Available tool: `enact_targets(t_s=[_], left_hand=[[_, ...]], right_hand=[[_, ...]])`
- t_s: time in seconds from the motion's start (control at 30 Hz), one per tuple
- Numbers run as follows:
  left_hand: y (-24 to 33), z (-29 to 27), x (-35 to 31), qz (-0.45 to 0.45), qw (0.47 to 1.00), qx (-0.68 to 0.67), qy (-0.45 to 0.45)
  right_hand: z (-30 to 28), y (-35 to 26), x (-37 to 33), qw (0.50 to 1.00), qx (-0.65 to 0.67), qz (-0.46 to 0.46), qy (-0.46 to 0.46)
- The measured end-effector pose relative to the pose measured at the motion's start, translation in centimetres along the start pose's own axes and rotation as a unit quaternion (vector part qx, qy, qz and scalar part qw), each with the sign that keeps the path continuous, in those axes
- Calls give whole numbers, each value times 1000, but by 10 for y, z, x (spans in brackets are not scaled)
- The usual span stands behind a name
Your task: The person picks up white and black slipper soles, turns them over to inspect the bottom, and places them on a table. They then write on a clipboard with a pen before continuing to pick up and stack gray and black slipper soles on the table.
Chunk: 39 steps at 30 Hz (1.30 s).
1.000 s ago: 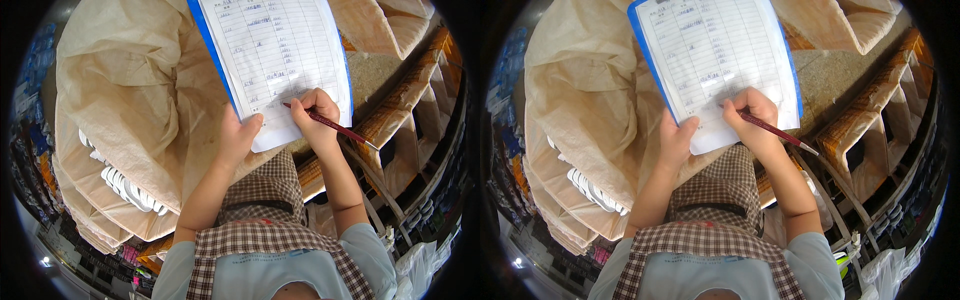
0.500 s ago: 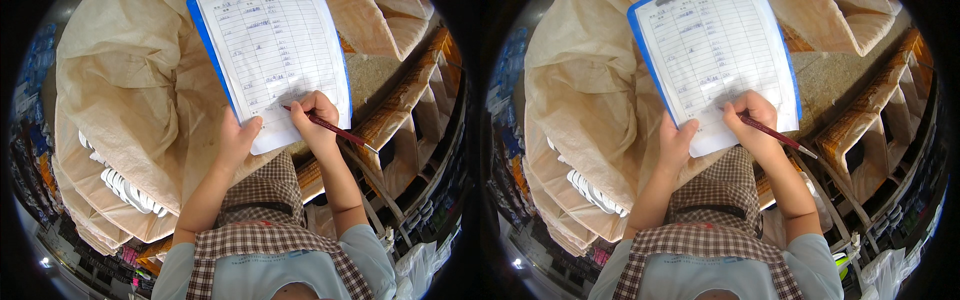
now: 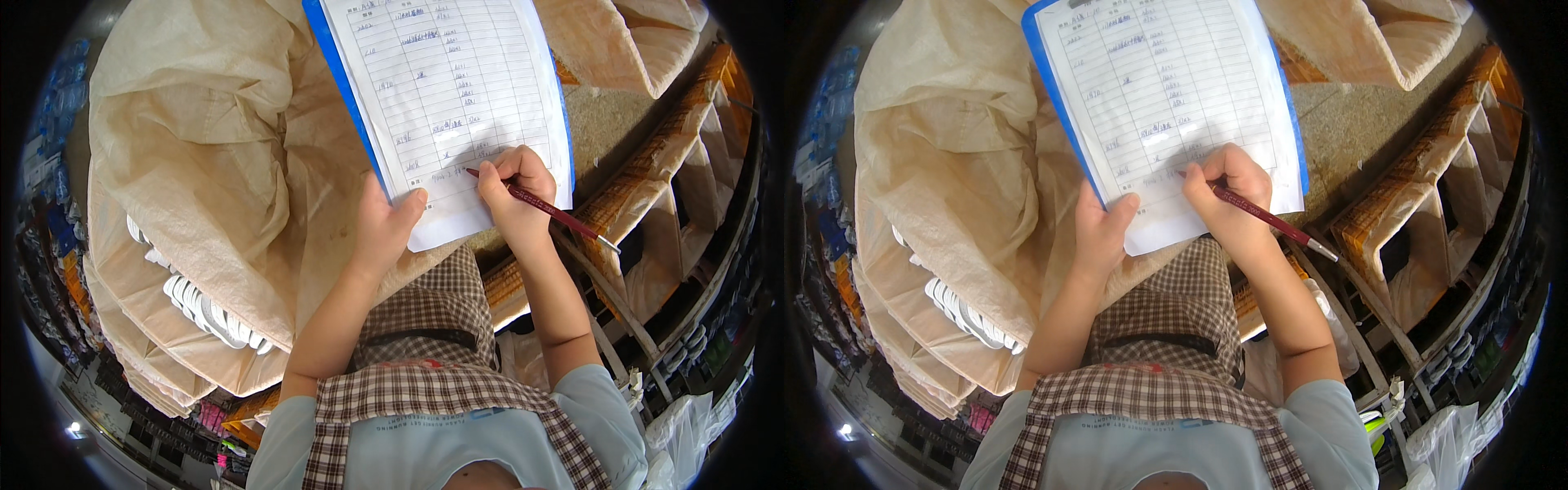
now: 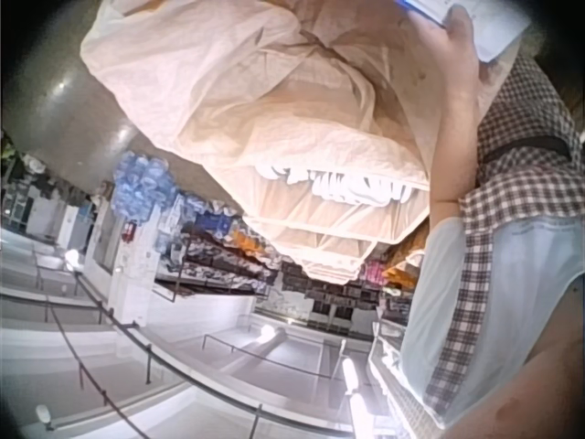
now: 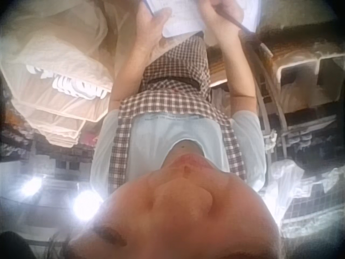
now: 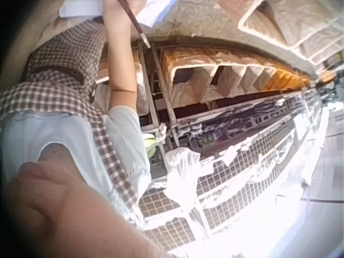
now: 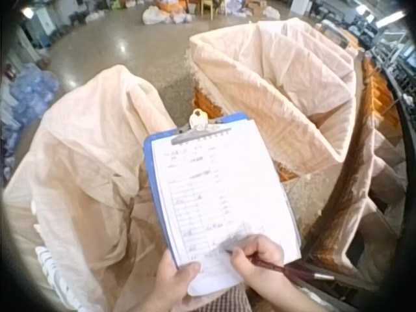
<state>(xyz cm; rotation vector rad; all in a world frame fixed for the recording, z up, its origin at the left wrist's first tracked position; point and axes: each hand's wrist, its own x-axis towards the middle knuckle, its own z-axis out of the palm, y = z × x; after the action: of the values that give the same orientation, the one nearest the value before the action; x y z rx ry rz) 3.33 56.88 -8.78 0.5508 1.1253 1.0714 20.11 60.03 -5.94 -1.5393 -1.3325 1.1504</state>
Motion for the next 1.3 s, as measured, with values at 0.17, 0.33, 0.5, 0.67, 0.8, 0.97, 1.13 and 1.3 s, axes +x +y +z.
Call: enact_targets(t_s=[0.17, 0.33, 0.5, 0.67, 0.8, 0.97, 1.13, 1.3], left_hand=[[0, 0, 0, 4, 1000, -11, -2], [1, 1, 1, -1, 1000, -7, -2], [3, 3, 1, -5, 1000, -13, -2], [3, 2, 0, -10, 1000, -11, 3], [2, 4, 0, 0, 1000, -12, 11], [2, 3, 0, -11, 1000, 2, 7], [1, 3, 1, -2, 1000, 0, 11], [2, 2, 1, -12, 1000, 11, 8]], right_hand=[[-1, 0, 0, 1000, -4, 2, -17], [-1, 1, 0, 1000, 12, -3, -2], [-2, 2, 0, 1000, 14, 4, -2], [0, 1, 1, 999, -11, -33, 2], [-5, -5, 1, 985, 161, 51, 33], [-14, -4, 4, 998, 32, 53, 16], [-12, 3, 2, 999, -28, -17, 7], [-14, 4, 3, 1000, -16, 8, 15]])
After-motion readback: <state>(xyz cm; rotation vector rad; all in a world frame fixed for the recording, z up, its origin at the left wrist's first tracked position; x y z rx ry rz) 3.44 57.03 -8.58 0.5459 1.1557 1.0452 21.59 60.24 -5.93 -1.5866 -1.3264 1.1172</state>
